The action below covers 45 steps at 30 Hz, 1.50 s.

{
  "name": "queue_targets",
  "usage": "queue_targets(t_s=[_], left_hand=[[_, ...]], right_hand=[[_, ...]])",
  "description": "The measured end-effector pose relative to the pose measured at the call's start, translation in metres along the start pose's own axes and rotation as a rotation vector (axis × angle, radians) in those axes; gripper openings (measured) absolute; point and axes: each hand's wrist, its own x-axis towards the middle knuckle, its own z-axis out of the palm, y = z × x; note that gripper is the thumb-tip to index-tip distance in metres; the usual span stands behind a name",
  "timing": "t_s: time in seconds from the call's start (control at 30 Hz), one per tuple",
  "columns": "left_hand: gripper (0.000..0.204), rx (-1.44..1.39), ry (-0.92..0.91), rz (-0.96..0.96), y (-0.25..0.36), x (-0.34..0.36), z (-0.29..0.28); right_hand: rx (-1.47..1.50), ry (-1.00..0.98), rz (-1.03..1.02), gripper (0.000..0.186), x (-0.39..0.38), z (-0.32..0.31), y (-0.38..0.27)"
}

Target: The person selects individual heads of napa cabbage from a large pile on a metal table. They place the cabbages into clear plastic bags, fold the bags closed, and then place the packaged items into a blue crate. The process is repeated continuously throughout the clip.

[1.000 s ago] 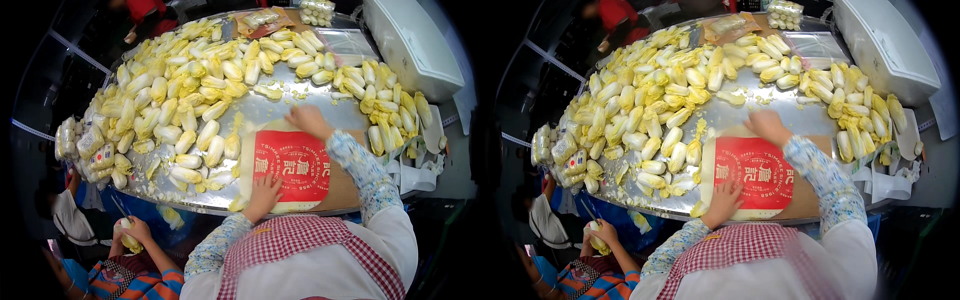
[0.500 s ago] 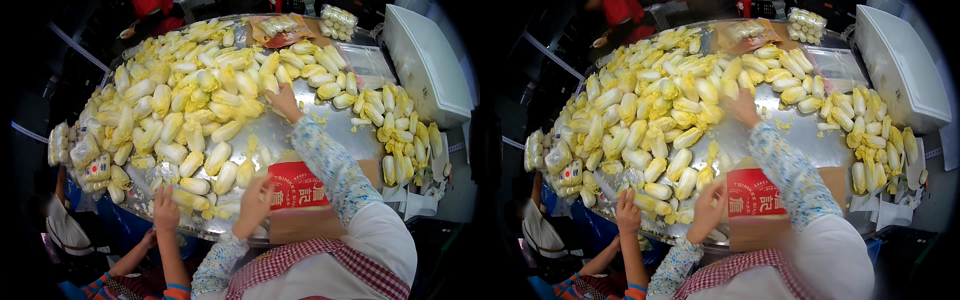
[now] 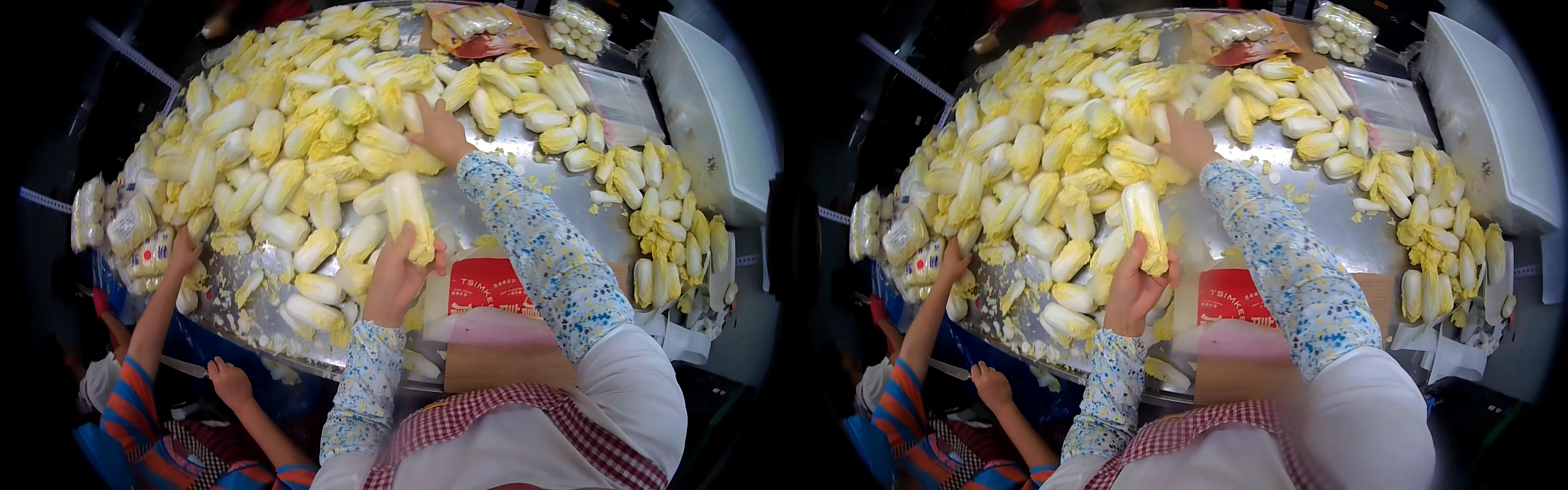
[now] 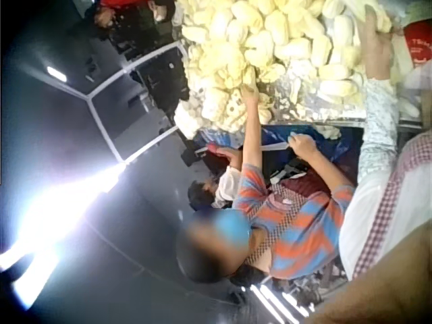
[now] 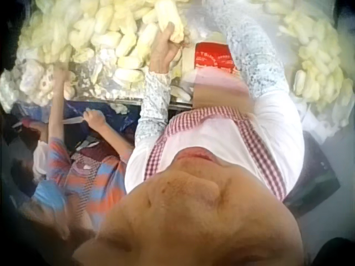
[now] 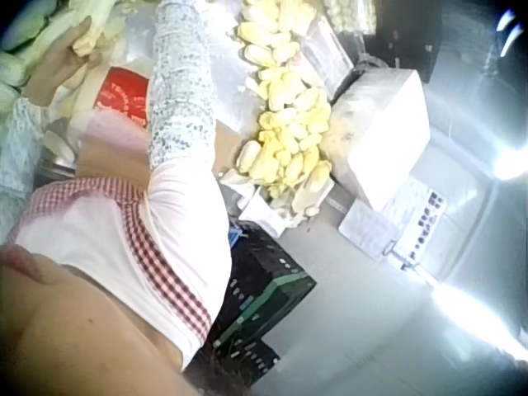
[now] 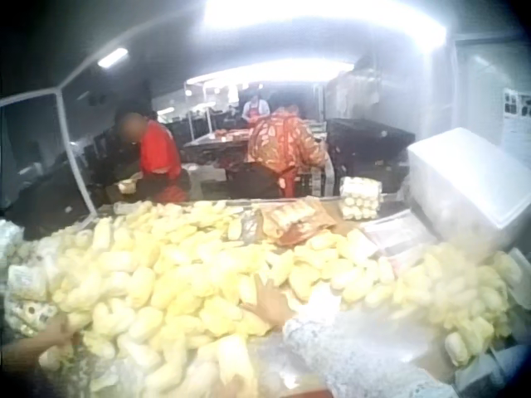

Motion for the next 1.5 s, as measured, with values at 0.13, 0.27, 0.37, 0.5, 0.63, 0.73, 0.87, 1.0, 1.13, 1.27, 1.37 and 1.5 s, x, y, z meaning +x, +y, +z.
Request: queue_targets(t_s=[0.13,0.27,0.37,0.5,0.63,0.73,0.87,1.0,1.13,1.27,1.37,1.5], left_hand=[[0.053,-0.189,0.020,0.024,-0.005,-0.001,-0.008],[0.051,-0.087,0.199,0.108,-0.010,0.019,-0.024],[0.050,-0.187,0.292,0.173,-0.010,0.032,-0.006],[0.057,-0.161,0.252,0.257,-0.013,0.047,0.027],[0.058,-0.343,0.217,0.238,-0.012,0.038,0.004],[0.058,-0.561,0.160,0.133,-0.014,0.019,0.001],[0.060,-0.497,0.122,0.108,-0.019,0.001,0.010],[0.062,-0.311,0.173,0.132,-0.015,-0.021,-0.001],[0.063,-0.296,0.134,0.149,-0.021,-0.029,-0.008],[0.058,-0.205,0.191,0.155,-0.034,-0.009,0.024],[0.055,-0.099,0.139,0.169,-0.048,0.007,0.068],[0.056,-0.191,0.035,0.010,-0.053,0.001,0.086]], right_hand=[[0.251,0.002,0.069,0.068,-0.004,0.016,0.000],[1.149,-0.340,0.493,0.050,-0.025,-0.012,0.020],[1.069,-0.239,0.433,0.051,-0.092,-0.045,0.002],[0.546,0.163,-0.110,0.047,-0.169,-0.069,-0.040],[0.852,-0.683,0.259,0.037,-0.121,-0.133,-0.017],[0.135,0.088,0.209,0.050,-0.040,-0.087,0.056],[-0.341,0.123,0.236,0.077,0.011,-0.014,0.102],[0.194,-0.098,0.400,0.082,0.032,-0.022,0.129],[1.235,-0.125,0.411,0.064,-0.051,-0.064,0.061],[1.296,-0.086,0.282,0.064,-0.156,-0.121,-0.008],[1.069,-0.017,0.249,0.065,-0.211,-0.128,-0.024],[1.359,-0.069,0.248,0.056,-0.255,-0.168,-0.023]])
